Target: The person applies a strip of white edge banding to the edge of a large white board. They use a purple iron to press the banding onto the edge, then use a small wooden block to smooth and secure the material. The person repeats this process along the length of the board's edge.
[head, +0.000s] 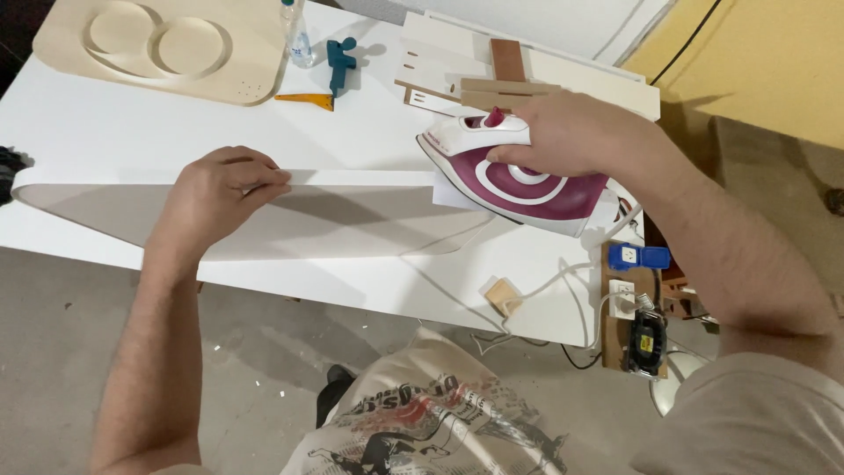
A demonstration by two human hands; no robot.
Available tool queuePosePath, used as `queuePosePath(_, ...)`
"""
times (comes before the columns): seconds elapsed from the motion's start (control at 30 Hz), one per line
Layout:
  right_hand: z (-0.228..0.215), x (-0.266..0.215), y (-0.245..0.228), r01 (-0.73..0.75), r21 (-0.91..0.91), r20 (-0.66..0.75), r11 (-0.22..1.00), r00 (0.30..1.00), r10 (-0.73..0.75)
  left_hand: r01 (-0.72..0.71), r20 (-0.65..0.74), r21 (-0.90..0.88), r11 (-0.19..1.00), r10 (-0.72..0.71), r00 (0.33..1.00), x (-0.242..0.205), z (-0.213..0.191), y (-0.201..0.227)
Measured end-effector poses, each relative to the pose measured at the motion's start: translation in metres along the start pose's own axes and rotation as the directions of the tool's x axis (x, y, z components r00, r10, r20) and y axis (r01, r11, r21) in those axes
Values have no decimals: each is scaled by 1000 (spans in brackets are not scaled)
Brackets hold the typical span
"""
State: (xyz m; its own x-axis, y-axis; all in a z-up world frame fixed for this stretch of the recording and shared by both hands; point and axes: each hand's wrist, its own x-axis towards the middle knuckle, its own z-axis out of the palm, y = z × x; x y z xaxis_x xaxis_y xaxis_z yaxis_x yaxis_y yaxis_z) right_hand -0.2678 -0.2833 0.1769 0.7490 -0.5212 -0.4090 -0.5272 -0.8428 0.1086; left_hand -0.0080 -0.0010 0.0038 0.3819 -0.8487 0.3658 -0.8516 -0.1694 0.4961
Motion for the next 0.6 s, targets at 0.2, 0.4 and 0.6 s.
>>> queuePosePath(0.2,-9,-10,-8,-5,58,-24,998,1000,6,10,2,4,1000,-10,1000,2,1,-4)
queuePosePath(0.4,21,-20,44,-203,412,-68,888,965,252,-24,6,6,1000,24,1000,3,2,-20)
queuePosePath(0.6,156,-2,110,-207,922,-78,328,729,680,-52,15,40,998,51,999,-4,-1,-36)
